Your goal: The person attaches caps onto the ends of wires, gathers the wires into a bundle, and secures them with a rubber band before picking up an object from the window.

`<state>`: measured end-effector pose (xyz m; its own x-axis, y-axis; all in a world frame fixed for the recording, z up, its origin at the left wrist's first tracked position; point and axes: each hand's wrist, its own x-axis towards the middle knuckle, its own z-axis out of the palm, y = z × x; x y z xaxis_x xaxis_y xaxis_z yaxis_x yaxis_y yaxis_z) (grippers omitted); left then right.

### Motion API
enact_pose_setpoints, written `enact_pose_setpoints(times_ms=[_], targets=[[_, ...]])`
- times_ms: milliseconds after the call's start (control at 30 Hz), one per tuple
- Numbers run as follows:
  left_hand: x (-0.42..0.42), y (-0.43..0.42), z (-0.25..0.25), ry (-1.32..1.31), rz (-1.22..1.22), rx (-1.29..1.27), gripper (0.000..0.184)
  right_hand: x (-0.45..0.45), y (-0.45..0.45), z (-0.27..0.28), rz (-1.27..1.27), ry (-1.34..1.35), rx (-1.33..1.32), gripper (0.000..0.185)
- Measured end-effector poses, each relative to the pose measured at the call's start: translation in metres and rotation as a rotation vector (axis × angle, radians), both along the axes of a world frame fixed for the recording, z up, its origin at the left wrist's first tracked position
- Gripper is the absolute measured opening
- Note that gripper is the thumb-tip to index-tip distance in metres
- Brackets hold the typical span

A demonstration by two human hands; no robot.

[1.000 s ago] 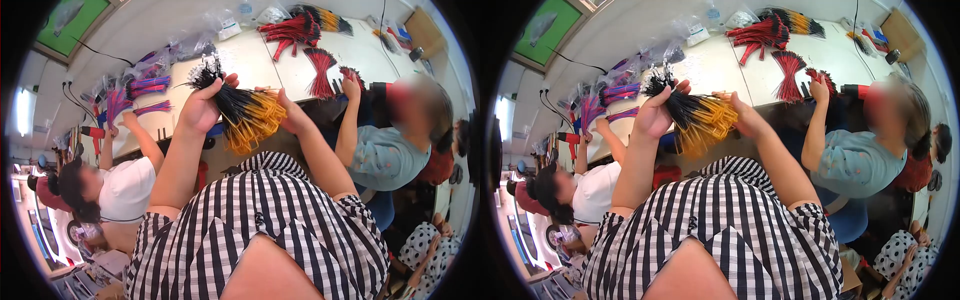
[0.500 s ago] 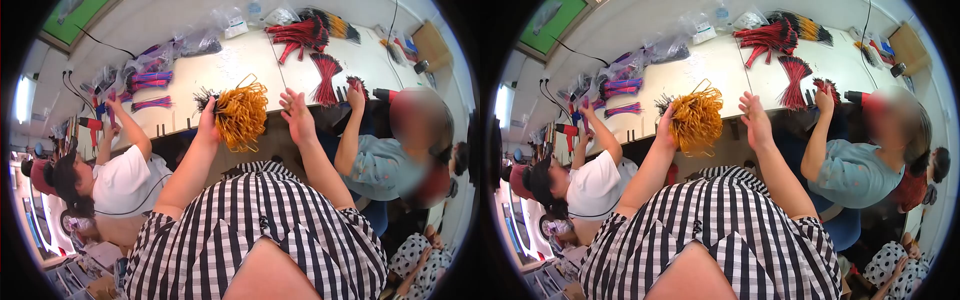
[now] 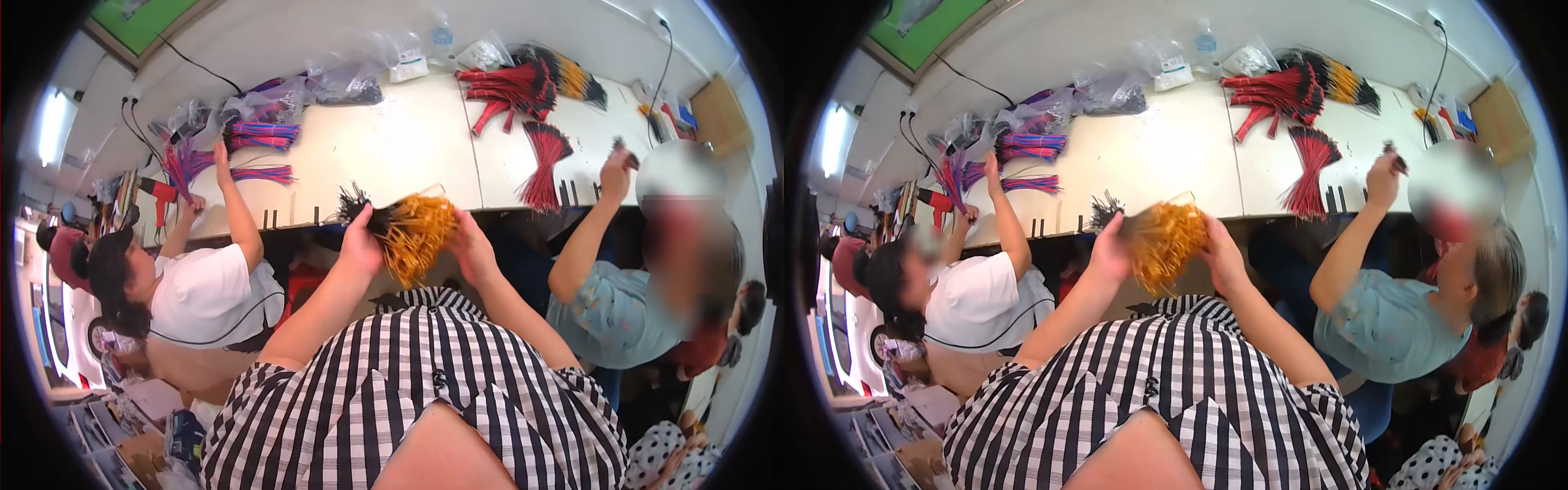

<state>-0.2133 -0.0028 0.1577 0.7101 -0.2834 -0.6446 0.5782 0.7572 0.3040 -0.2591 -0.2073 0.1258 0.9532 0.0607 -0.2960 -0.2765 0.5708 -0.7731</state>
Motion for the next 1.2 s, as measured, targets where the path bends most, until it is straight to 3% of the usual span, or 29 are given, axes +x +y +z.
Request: enact_pose_setpoints(times_ms=[100, 167, 267, 367, 500, 667, 800, 867, 933, 1000, 1033, 1200], targets=[[-0.01, 0.012, -0.027, -0.005, 0.003, -0.038, 0.038, -0.014, -0.012, -0.016, 0.232, 0.141, -0.143, 0.051], [-0.018, 0.014, -0.025, 0.113, -0.016, 0.154, 0.04, -0.024, -0.016, -0.056, 0.358, 0.114, -0.319, 0.053], [-0.032, 0.018, -0.031, 0.205, -0.016, 0.231, 0.031, -0.03, -0.03, -0.042, 0.543, 0.207, -0.582, 0.041], [-0.042, 0.02, -0.044, -0.122, 0.084, 0.641, 0.025, -0.027, -0.051, -0.06, 0.506, 0.253, -0.427, 0.033], [-0.046, 0.012, -0.028, -0.294, 0.136, 0.797, 0.025, -0.028, -0.076, -0.065, 0.434, 0.188, -0.562, 0.03], [-0.045, 0.003, -0.016, -0.273, 0.253, 0.772, 0.026, -0.041, -0.099, -0.114, 0.541, 0.237, -0.478, 0.03], [-0.048, 0.004, -0.005, -0.315, 0.266, 0.85, 0.031, -0.06, -0.1, -0.127, 0.69, 0.213, -0.68, 0.027], [-0.047, 0.008, -0.004, -0.464, 0.291, 0.965, 0.036, -0.061, -0.1, -0.117, 0.807, 0.21, -0.795, 0.032], [-0.039, 0.016, 0.002, -0.523, 0.315, 1.029, 0.037, -0.064, -0.102, -0.126, 0.84, 0.247, -0.743, 0.035], [-0.025, 0.033, 0.004, -0.54, 0.327, 1.03, 0.035, -0.063, -0.103, -0.129, 0.855, 0.117, -0.971, 0.038], [-0.017, 0.043, 0.005, -0.492, 0.323, 1.02, 0.033, -0.066, -0.108, -0.155, 0.871, 0.097, -0.983, 0.04], [0.035, 0.083, 0.001, -0.408, 0.375, 0.854, 0.027, -0.07, -0.111, -0.176, 0.874, 0.185, -1.137, 0.043]])
